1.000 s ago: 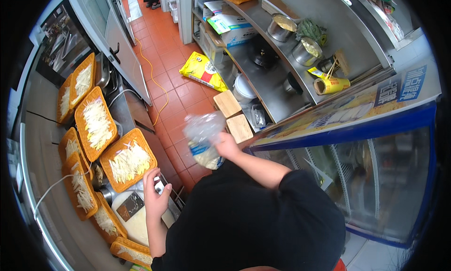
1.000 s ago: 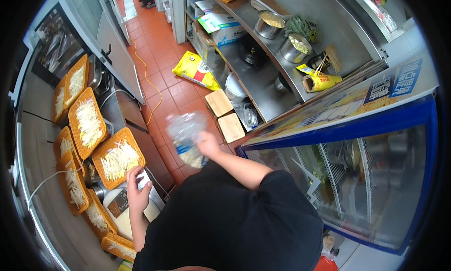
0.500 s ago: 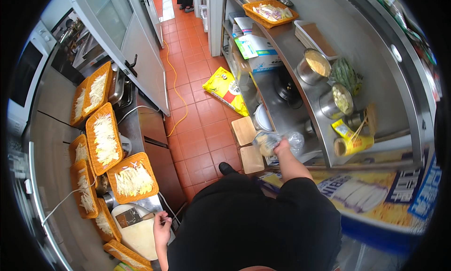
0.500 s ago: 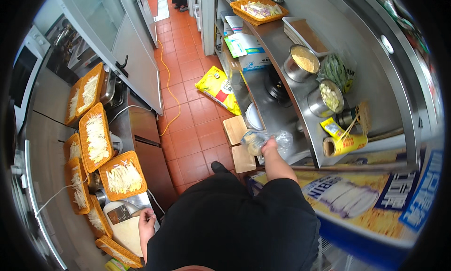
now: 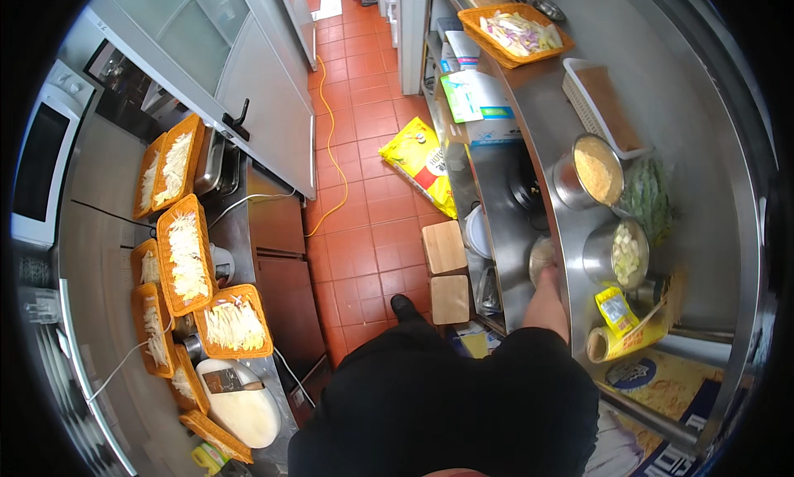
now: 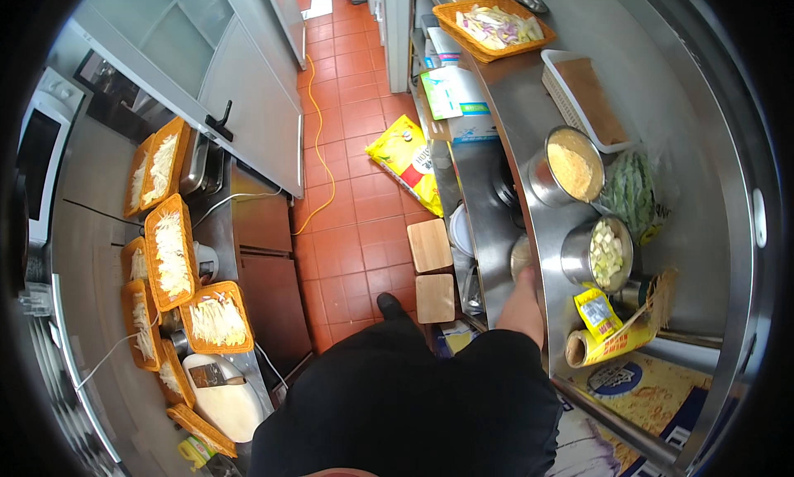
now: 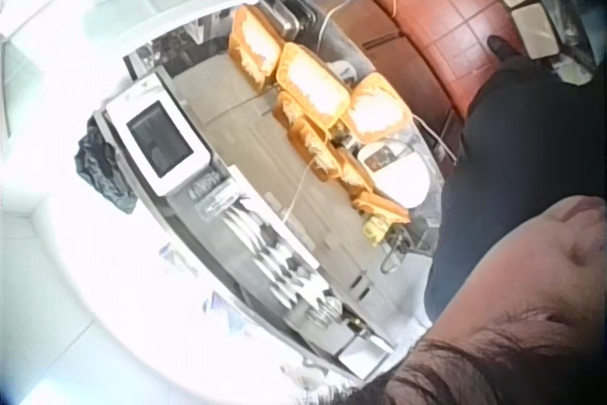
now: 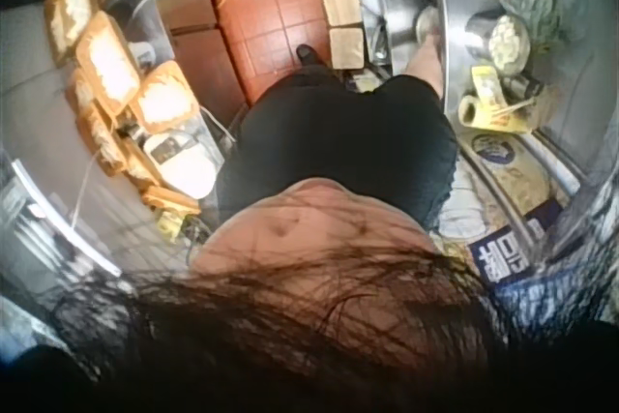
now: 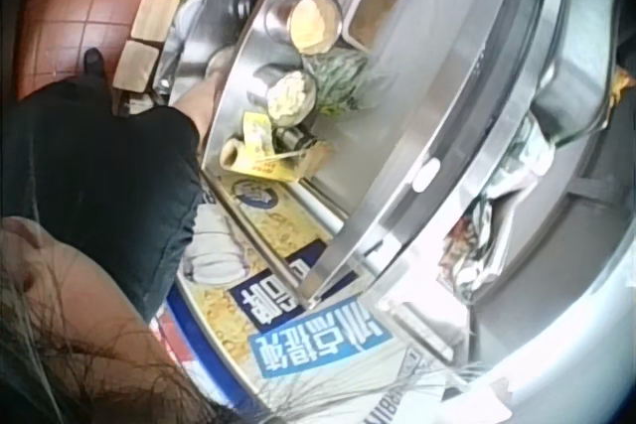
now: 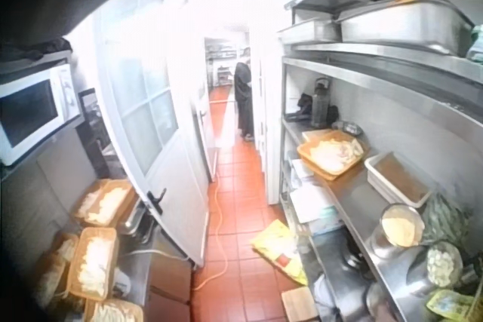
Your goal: The person cuts vegetables on a cutting board using a cleaver and then distributes handfuls of sprouts from a plastic container into several orange trays containing sliced vegetables.
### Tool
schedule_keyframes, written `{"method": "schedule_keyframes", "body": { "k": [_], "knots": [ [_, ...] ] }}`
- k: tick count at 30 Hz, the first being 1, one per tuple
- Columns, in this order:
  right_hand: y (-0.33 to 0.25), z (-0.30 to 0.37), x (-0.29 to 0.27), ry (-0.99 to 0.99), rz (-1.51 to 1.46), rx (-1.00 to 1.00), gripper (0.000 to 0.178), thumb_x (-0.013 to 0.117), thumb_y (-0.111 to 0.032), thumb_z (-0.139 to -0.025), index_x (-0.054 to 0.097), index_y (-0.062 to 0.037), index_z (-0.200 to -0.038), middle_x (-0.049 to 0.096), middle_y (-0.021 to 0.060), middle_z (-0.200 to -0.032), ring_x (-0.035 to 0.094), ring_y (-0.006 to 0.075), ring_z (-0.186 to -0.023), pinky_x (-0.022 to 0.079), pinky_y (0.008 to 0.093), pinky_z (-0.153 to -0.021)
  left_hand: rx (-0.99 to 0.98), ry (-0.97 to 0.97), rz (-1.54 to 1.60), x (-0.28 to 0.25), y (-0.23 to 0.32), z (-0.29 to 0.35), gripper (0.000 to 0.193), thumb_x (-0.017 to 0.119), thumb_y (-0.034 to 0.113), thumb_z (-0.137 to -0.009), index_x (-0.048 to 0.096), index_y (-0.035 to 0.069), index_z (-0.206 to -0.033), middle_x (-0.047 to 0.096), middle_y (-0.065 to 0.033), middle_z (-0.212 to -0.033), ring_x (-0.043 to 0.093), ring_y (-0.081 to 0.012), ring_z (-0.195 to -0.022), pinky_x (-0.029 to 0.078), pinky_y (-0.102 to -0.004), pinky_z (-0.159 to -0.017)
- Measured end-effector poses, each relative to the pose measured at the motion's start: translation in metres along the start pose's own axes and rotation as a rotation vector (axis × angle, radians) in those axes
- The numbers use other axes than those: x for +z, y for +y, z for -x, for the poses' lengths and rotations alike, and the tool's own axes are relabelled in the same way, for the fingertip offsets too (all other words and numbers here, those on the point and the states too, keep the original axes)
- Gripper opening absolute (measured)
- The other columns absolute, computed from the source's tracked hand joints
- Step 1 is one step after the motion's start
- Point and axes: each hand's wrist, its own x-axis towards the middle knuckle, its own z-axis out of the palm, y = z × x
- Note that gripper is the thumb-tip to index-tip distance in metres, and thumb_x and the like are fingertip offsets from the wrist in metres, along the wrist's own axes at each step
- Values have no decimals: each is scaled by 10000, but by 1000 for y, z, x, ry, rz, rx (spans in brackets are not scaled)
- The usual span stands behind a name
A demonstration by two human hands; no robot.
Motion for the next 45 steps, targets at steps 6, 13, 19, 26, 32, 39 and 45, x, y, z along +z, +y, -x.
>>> {"method": "schedule_keyframes", "body": {
  "k": [6,13,19,26,32,39,45],
  "knots": [
    [-19,80,14,-194,32,872,359,546,-458,-1041,588,-106,-988,603,15,-880,542,121,-696,429,303,-526,29,93,9,-13,-23,36,356,651,322,-911,621,70,-1161,702,-134,-979,671,-237,-877,539,-389,-777],
    [9,86,21,-311,97,1286,540,587,-630,-915,563,-120,-1090,547,54,-882,522,229,-739,449,356,-632,111,270,79,0,27,49,349,688,284,-899,635,44,-1148,714,-175,-1022,681,-307,-974,525,-401,-866],
    [-82,150,45,-231,358,1173,625,681,-590,-851,526,-64,-1151,536,81,-960,527,224,-802,462,343,-674,15,201,152,16,-16,57,402,692,297,-891,632,25,-1181,716,-210,-1050,685,-350,-1004,524,-421,-891],
    [-63,230,64,-563,563,1159,387,616,-461,-929,591,-75,-934,619,48,-821,598,218,-724,518,368,-687,71,31,-128,32,-83,49,341,595,308,-893,745,27,-1015,708,-235,-1106,669,-400,-1038,524,-466,-928],
    [-99,374,56,-1398,845,966,168,551,-247,-987,593,-93,-1040,647,48,-895,585,177,-643,479,292,-557,9,135,-33,52,-162,33,358,554,327,-946,747,31,-1001,708,-249,-1054,665,-435,-999,535,-491,-891],
    [-166,551,24,-1851,1144,361,165,586,-146,-936,588,-72,-1085,644,60,-914,617,177,-702,495,309,-601,-91,136,224,53,-251,17,304,580,234,-936,716,27,-1112,693,-235,-1168,648,-415,-1098,520,-469,-942],
    [-171,655,28,-2133,945,129,167,628,-111,-941,586,-64,-1095,647,44,-930,616,160,-763,493,291,-677,-205,206,468,75,-306,28,298,608,182,-896,723,53,-1138,711,-169,-1196,641,-379,-1149,512,-457,-974]
  ]
}}
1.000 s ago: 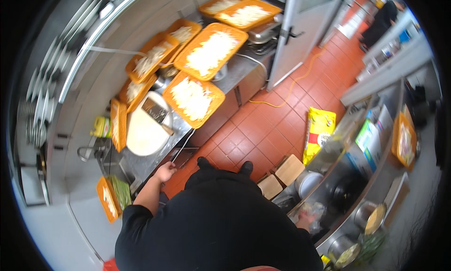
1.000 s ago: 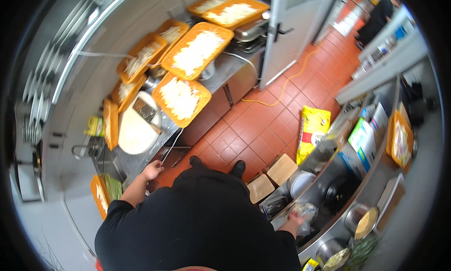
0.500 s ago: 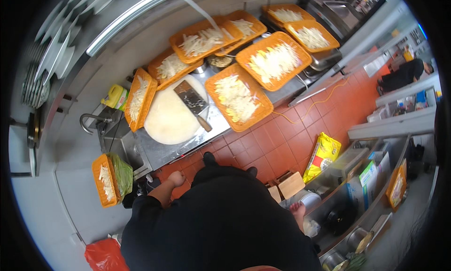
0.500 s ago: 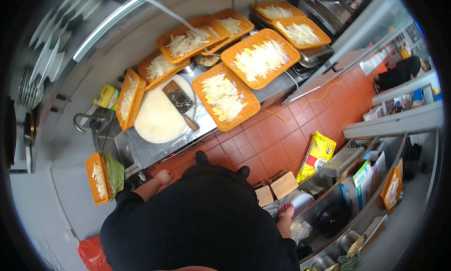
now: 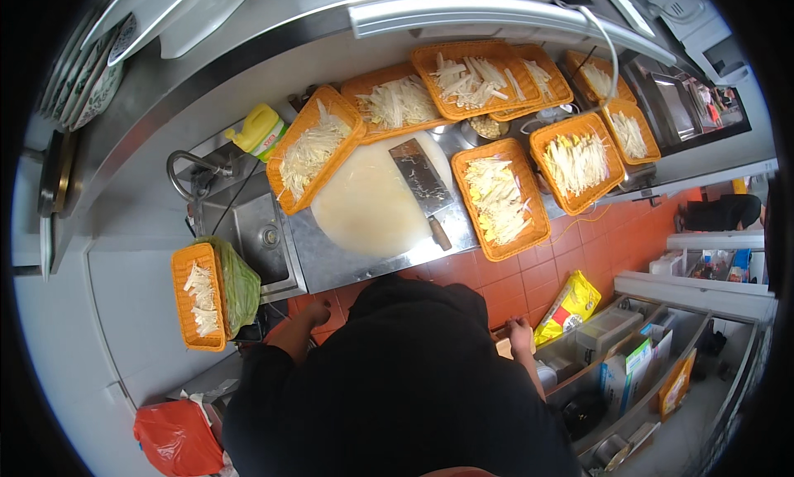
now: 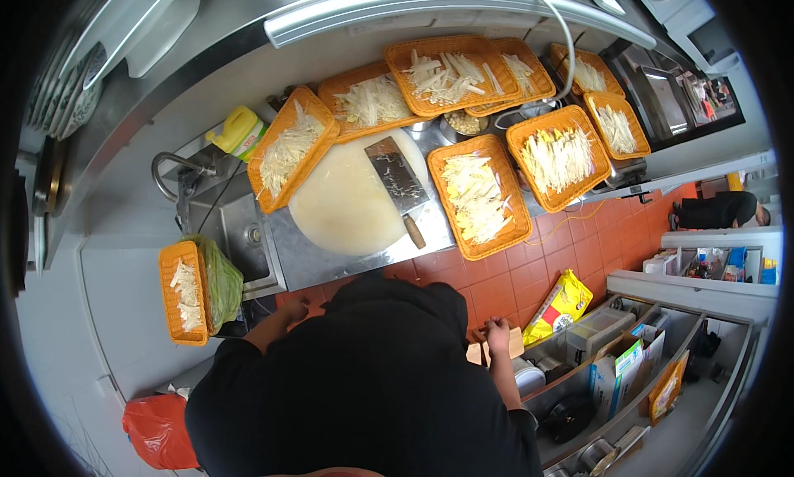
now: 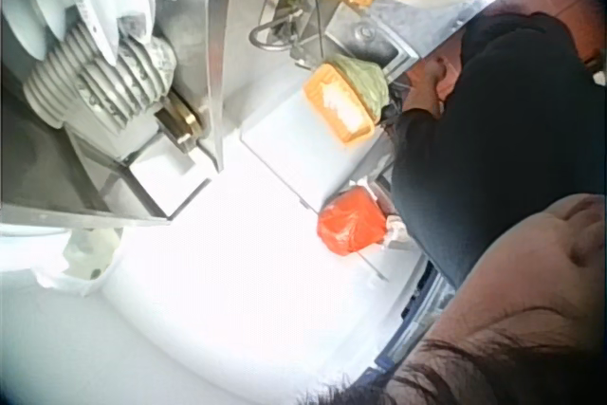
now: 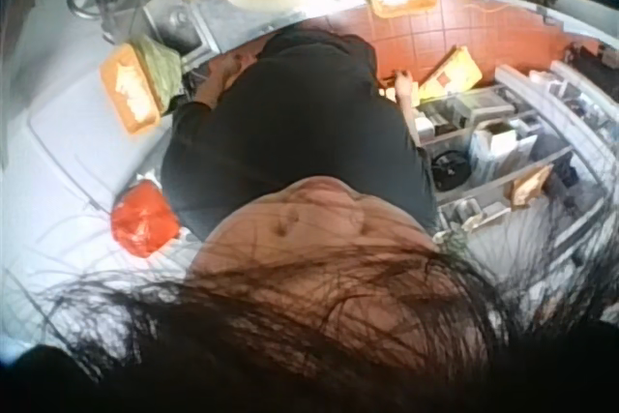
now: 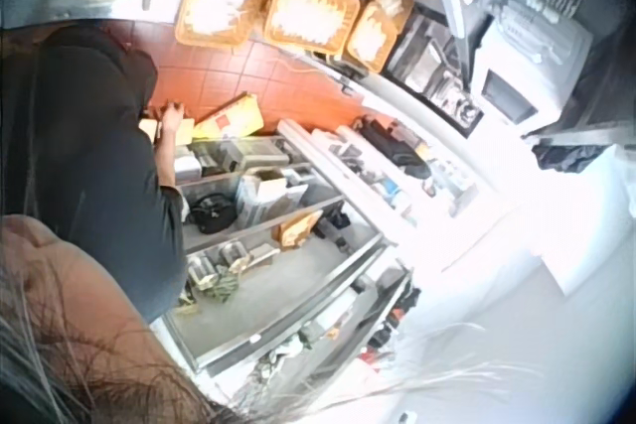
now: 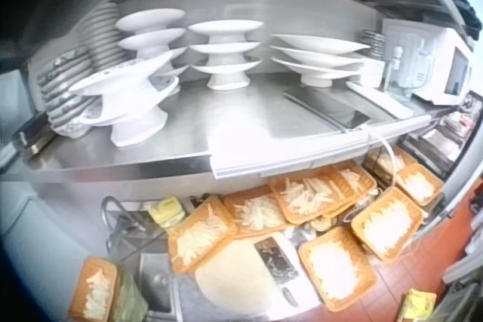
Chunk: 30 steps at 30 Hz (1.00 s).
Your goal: The person cuts vegetables on a cutting board using a cleaver and then distributes handfuls of sprouts from a plastic container into several orange trays containing sliced vegetables.
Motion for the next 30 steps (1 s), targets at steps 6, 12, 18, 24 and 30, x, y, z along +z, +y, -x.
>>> {"method": "schedule_keyframes", "body": {
  "k": [6,12,18,24,30],
  "knots": [
    [-90,-32,69,-266,171,-282,161,588,4,-962,574,-28,-1118,630,42,-942,593,129,-818,489,254,-768,671,-106,-1051,15,-62,-2,213,665,204,-849,767,81,-991,736,-141,-1044,685,-318,-1020,532,-448,-905],
    [-174,-57,128,-591,291,-469,86,622,4,-965,601,-9,-1048,604,5,-913,585,91,-867,492,235,-803,-104,268,-124,95,-77,36,226,627,202,-891,715,33,-1013,728,-202,-1014,691,-360,-1002,538,-487,-878],
    [-261,-68,205,-983,514,-602,66,630,10,-959,628,-15,-1020,593,-19,-850,550,63,-805,460,212,-744,-650,592,726,203,76,159,260,629,228,-912,649,42,-1093,712,-228,-1013,701,-386,-937,556,-459,-817],
    [-280,-54,310,-1419,632,-561,94,629,0,-959,624,-21,-1050,602,-19,-902,556,61,-838,458,206,-766,-209,966,638,516,205,218,480,578,382,-928,634,53,-1273,715,-186,-1043,697,-355,-975,544,-475,-884],
    [-227,-1,367,-1727,771,-466,120,591,16,-945,610,-36,-1052,603,-12,-876,551,70,-772,460,216,-714,-1991,1259,1707,605,362,313,708,749,133,-720,408,-20,-1321,610,-251,-1178,645,-315,-1009,527,-450,-867]
  ]
}}
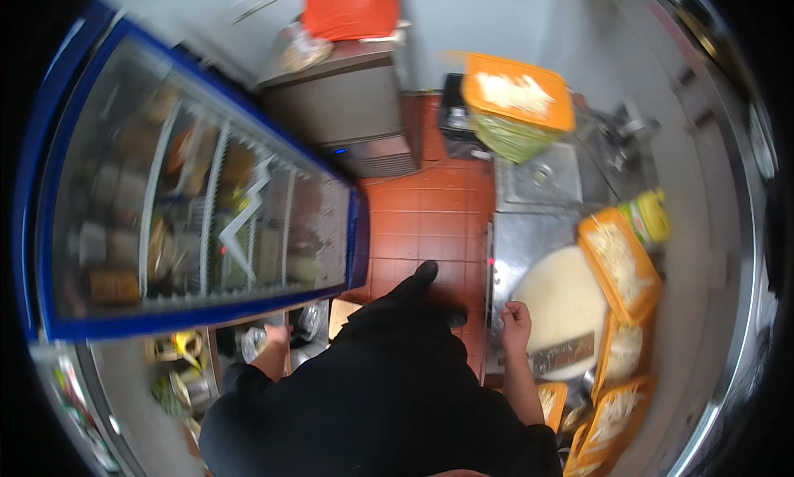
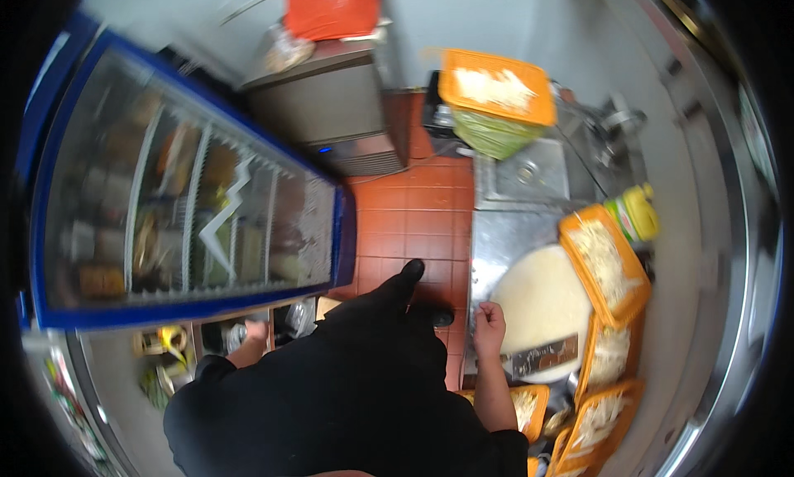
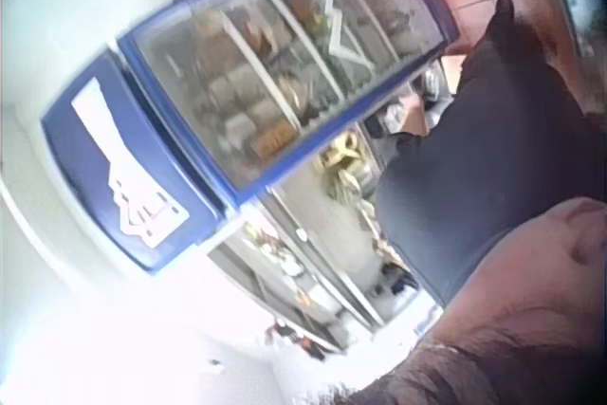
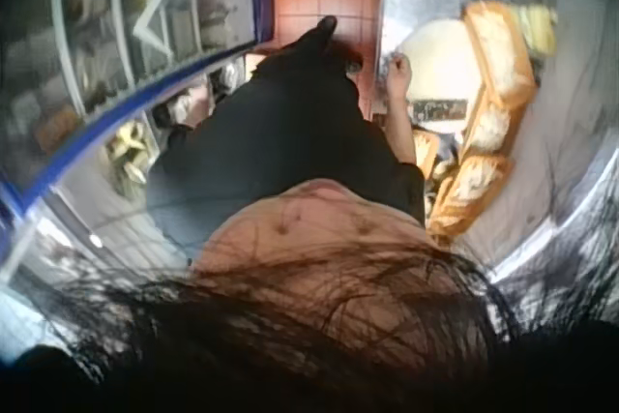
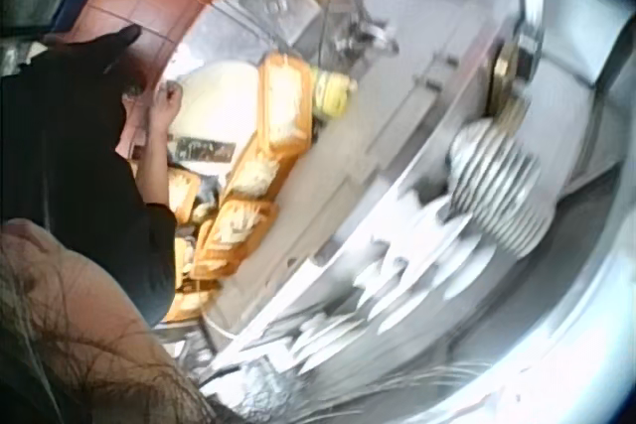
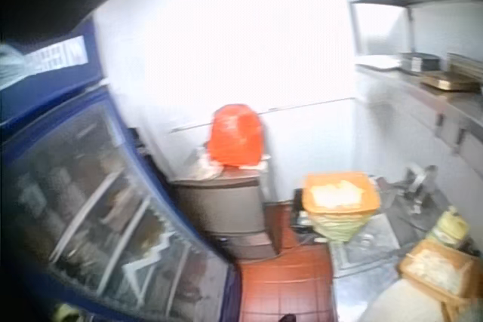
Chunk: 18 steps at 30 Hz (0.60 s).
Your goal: The person cuts vegetables on a cutting board using a cleaver and then distributes handfuls of sprouts from a plastic container into several orange trays containing sliced vegetables.
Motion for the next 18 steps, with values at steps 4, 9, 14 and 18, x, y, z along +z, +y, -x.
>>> {"method": "schedule_keyframes", "body": {
  "k": [4,9,14,18],
  "knots": [
    [-4,1,62,-240,73,-29,127,605,7,-948,613,-35,-1067,614,-7,-895,564,76,-788,471,223,-729,211,-2,738,-32,26,4,480,695,2,-803,491,3,-1238,616,-94,-1046,589,-211,-973,478,-326,-894],
    [-24,28,108,-421,320,-59,115,615,4,-963,616,-32,-1073,573,-43,-875,508,45,-808,440,200,-752,253,154,916,-14,68,34,440,711,53,-794,480,12,-1167,584,-89,-1053,549,-202,-958,454,-357,-907],
    [-23,56,133,-375,287,-148,111,602,25,-966,614,-24,-1065,568,-48,-879,499,38,-797,422,184,-730,368,441,910,6,89,36,666,688,32,-757,352,-61,-1324,456,-205,-1274,497,-277,-1153,406,-404,-1048],
    [-15,87,144,-280,275,-159,123,597,31,-962,610,-26,-1070,573,-42,-886,507,40,-801,426,187,-738,321,461,702,-5,89,30,635,704,58,-722,428,-90,-1275,439,-261,-1262,445,-387,-1195,308,-458,-1127]
  ]
}}
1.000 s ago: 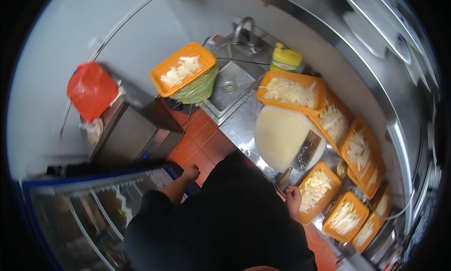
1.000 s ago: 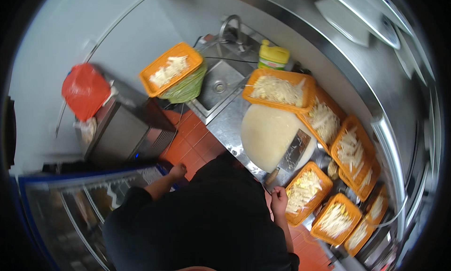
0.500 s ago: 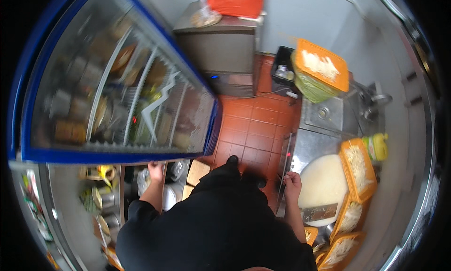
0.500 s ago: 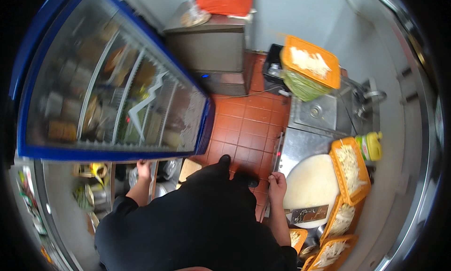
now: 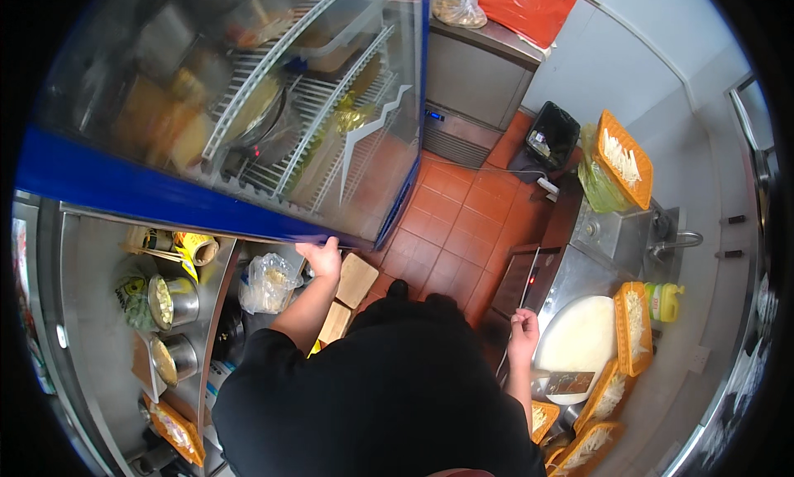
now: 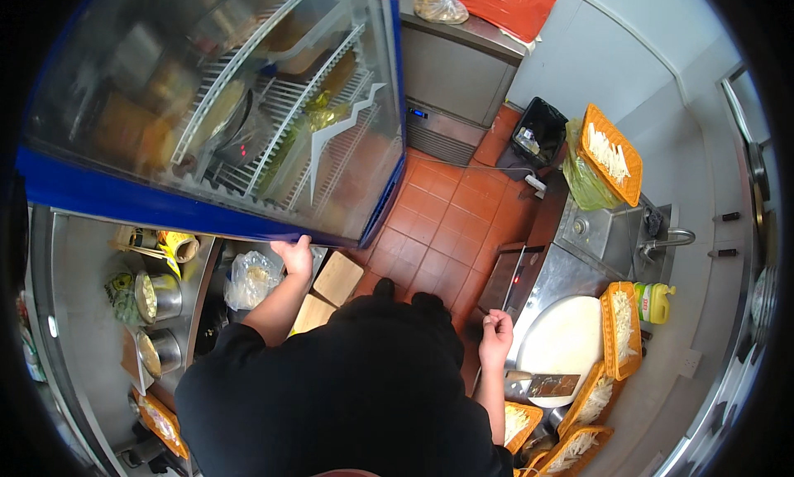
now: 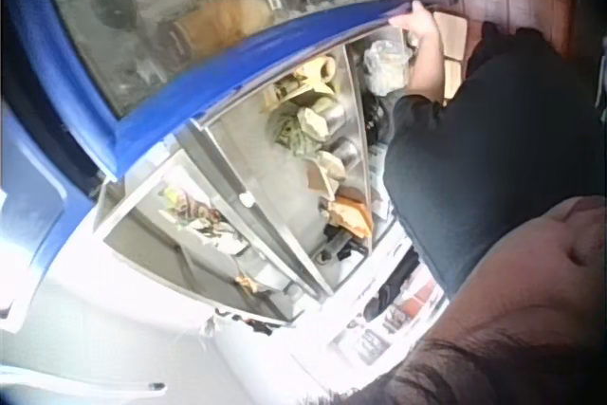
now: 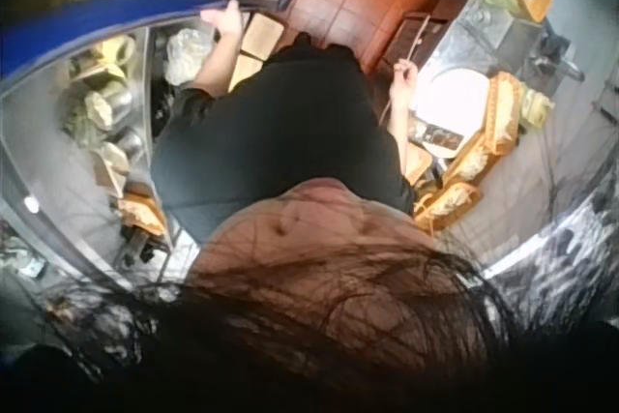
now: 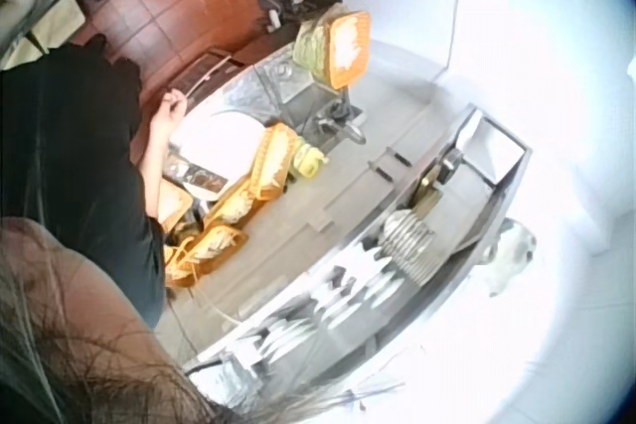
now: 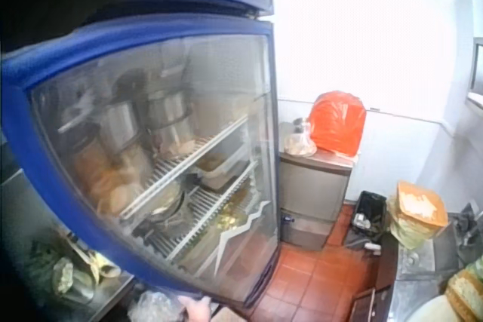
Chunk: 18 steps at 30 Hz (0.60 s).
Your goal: The person cuts vegetables on a cutting board using a cleaver and then distributes handfuls of sprouts from a plastic container into several orange trays containing sliced vegetables.
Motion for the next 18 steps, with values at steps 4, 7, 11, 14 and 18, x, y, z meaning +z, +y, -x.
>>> {"method": "schedule_keyframes", "body": {
  "k": [4,7,11,14,18],
  "knots": [
    [11,33,20,2,-29,18,124,604,31,-956,615,-17,-1070,580,-35,-892,522,45,-821,447,192,-769,65,-134,39,-11,0,19,654,698,66,-755,370,-94,-1298,432,-254,-1276,426,-355,-1225,314,-450,-1113],
    [9,41,37,-59,24,14,125,620,23,-951,618,-8,-1073,594,-29,-903,539,51,-839,459,198,-791,-121,-238,284,-10,-13,24,607,680,63,-761,353,-84,-1252,438,-247,-1248,432,-320,-1203,338,-419,-1084],
    [-30,43,66,-144,79,-43,139,618,15,-964,614,-8,-1102,606,-28,-916,551,51,-846,474,203,-804,-118,-266,269,-18,-15,14,486,660,59,-754,394,-56,-1144,459,-230,-1173,467,-346,-1127,371,-422,-1038],
    [-42,38,81,-162,49,-104,127,594,19,-979,605,-18,-1100,581,-30,-896,524,53,-817,452,202,-770,49,-332,59,-40,3,10,463,674,62,-735,426,-49,-1111,471,-218,-1118,490,-374,-1089,393,-434,-1010],
    [-57,21,124,-393,32,-221,200,642,14,-953,585,-9,-1143,593,-14,-959,560,83,-924,472,242,-878,138,-531,108,-58,14,9,477,687,70,-734,443,-29,-1131,503,-211,-1074,525,-388,-1048,435,-443,-960]
  ]
}}
